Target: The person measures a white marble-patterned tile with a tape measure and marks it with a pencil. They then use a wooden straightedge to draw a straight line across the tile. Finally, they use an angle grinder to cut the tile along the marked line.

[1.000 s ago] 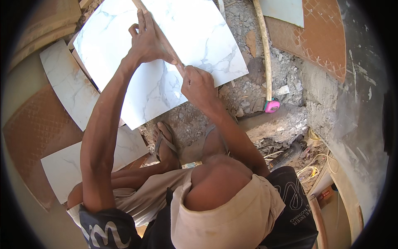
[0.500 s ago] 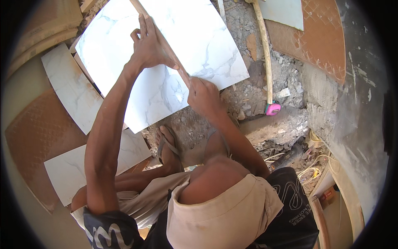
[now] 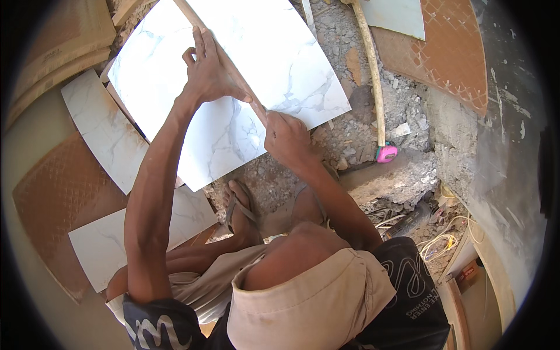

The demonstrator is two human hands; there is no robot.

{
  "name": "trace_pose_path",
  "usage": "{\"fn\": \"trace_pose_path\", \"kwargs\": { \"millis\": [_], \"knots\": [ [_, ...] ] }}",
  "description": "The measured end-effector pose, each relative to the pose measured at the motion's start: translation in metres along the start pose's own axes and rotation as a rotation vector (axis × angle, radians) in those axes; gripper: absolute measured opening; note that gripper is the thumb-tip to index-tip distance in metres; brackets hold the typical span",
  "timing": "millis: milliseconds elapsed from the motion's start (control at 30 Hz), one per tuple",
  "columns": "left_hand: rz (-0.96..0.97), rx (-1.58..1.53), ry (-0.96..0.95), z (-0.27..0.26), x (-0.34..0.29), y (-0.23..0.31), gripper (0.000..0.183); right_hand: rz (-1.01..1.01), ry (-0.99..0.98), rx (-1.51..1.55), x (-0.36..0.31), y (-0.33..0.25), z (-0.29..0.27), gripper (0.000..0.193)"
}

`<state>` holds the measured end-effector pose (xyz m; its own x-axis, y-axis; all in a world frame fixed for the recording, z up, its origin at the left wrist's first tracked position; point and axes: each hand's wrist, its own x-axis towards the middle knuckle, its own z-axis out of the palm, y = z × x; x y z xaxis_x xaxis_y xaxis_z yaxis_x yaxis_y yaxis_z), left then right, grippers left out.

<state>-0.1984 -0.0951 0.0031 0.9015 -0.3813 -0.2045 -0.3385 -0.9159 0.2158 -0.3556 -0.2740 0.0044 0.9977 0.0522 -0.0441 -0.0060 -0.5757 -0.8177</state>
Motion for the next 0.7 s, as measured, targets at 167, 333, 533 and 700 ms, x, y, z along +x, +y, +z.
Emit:
{"fn": "trace_pose_path", "kwargs": {
  "millis": [167, 333, 533, 700],
  "knots": [
    [0.031, -0.001, -0.002, 0.002, 0.003, 0.001, 0.178, -0.033, 0.083, 0.049, 0.031, -0.004, 0.012, 0.004],
    [0.025, -0.002, -0.013, -0.002, 0.001, -0.001, 0.179, 0.013, -0.025, 0.031, 0.028, -0.005, 0.006, 0.005],
    [0.015, 0.002, -0.024, -0.001, 0.001, 0.002, 0.180, 0.027, 0.010, 0.012, -0.011, -0.001, -0.008, 0.009],
    [0.043, -0.023, -0.018, 0.000, 0.001, 0.001, 0.175, -0.039, 0.068, 0.010, 0.047, -0.003, 0.018, 0.008]
  ]
}}
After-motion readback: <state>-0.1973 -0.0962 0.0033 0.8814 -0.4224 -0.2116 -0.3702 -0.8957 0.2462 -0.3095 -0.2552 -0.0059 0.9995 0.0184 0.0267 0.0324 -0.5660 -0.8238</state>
